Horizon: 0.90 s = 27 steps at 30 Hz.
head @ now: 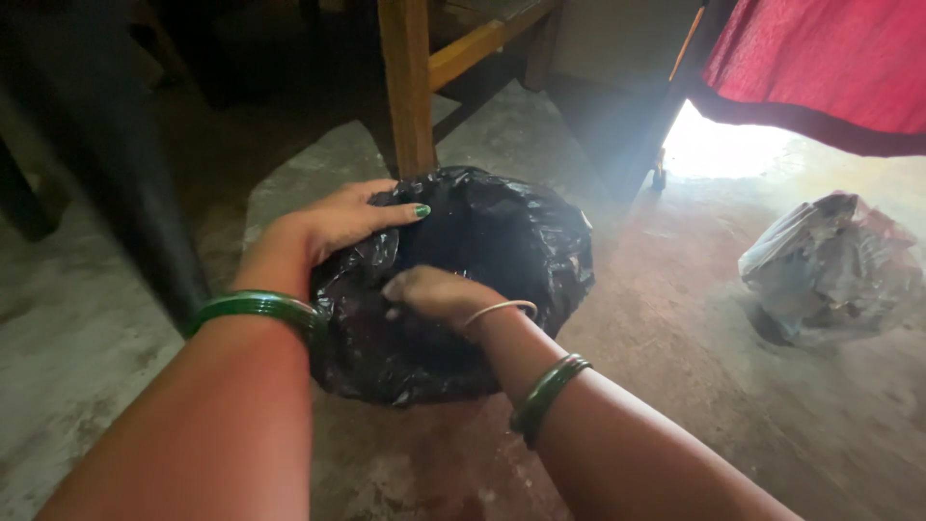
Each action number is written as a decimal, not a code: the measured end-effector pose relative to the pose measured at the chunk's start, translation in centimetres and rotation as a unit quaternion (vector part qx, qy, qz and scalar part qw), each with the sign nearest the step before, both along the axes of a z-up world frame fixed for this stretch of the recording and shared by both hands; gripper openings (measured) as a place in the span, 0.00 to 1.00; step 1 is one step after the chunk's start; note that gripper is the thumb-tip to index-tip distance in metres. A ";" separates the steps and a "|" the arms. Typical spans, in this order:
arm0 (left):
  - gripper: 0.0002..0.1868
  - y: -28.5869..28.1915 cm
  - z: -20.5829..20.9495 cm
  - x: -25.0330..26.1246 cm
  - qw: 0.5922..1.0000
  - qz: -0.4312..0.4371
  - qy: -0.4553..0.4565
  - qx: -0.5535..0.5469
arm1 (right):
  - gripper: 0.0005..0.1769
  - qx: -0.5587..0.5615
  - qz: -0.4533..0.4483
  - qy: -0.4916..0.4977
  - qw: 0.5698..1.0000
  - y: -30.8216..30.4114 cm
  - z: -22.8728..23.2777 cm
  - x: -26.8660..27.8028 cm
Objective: The person places a black plastic liner into a small red and white bucket, fitting the edges of the bag around the rim of the bucket by hand.
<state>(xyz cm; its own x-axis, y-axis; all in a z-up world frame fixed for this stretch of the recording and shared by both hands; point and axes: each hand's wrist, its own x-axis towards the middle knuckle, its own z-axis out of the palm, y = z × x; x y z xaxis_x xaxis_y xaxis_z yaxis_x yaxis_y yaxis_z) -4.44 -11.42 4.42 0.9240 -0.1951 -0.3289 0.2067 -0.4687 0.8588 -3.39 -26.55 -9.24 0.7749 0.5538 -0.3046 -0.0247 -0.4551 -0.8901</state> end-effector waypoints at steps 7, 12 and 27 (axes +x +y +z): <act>0.40 -0.2 0.1 -0.4 0.996 0.062 -0.022 0.067 | 0.36 0.124 -0.086 0.193 0.969 -0.2 2.9 -1.9; 0.48 0.3 -0.3 0.9 0.992 0.085 0.054 -0.069 | 0.51 0.219 -0.036 0.227 0.948 -1.3 2.1 -1.8; 0.28 -0.6 0.4 -1.9 0.999 0.045 0.016 -0.010 | 0.31 0.325 -0.124 0.186 0.919 -3.7 2.5 -1.9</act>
<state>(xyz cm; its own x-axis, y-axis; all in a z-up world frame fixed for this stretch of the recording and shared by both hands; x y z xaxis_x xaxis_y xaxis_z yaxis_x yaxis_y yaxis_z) -6.29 -12.04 4.81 0.9269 -0.1190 -0.3560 0.2752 -0.4295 0.8601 -5.30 -30.21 -6.77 0.8113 0.5326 -0.2413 -0.4129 0.2296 -0.8814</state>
